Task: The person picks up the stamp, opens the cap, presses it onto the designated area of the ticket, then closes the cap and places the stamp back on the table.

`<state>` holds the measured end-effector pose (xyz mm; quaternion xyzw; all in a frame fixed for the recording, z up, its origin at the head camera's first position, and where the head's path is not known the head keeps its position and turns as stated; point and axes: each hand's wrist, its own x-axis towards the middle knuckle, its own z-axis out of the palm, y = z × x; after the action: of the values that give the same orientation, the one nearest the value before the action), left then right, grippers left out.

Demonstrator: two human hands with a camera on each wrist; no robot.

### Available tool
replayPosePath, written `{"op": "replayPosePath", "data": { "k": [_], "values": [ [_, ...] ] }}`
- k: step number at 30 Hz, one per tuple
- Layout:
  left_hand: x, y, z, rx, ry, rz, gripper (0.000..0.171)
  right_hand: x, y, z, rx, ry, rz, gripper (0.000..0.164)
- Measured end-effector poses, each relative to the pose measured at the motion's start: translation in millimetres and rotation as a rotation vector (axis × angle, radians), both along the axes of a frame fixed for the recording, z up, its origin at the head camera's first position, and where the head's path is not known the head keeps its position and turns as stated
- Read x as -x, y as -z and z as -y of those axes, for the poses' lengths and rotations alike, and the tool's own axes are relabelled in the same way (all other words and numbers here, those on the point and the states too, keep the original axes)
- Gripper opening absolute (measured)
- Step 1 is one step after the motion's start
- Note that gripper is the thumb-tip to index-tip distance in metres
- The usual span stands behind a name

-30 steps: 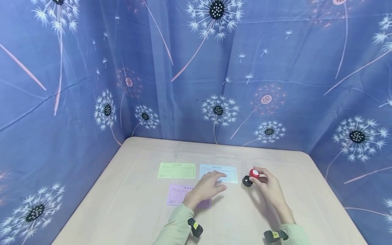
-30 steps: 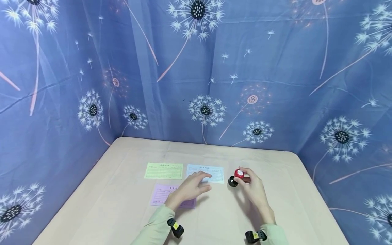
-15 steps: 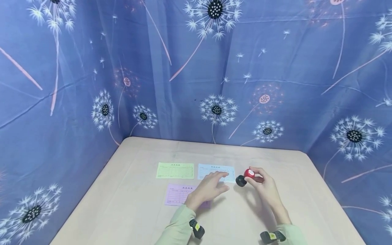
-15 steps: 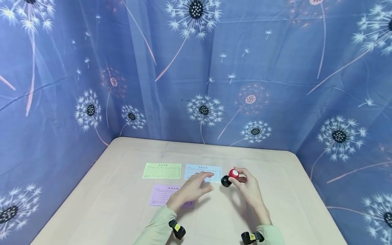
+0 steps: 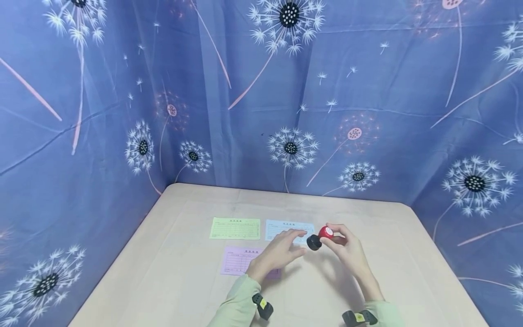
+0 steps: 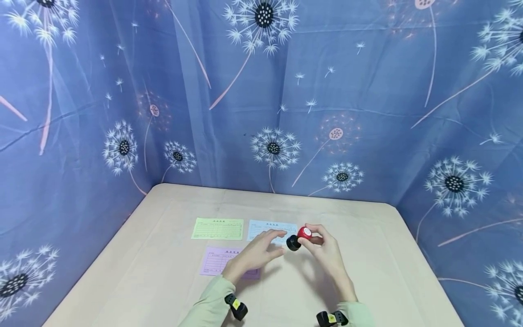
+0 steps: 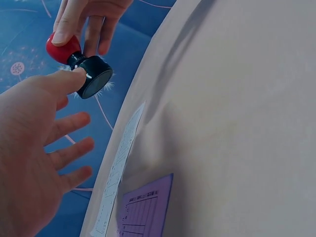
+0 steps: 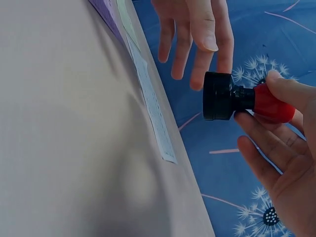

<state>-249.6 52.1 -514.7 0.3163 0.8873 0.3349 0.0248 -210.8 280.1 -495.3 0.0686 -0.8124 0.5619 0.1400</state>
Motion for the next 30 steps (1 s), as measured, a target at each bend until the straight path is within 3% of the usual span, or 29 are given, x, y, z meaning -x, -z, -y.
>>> {"op": "replayPosePath", "data": {
  "k": [7,30],
  "values": [
    [1.2,4.1,0,-0.005,0.029,0.005,0.058,0.4,-0.1,5,0.0,-0.031,-0.029,0.036],
    [3.2,4.8,6,-0.029,-0.005,0.064,0.062,0.1,-3.8,22,0.061,-0.114,-0.061,0.037]
  ]
}}
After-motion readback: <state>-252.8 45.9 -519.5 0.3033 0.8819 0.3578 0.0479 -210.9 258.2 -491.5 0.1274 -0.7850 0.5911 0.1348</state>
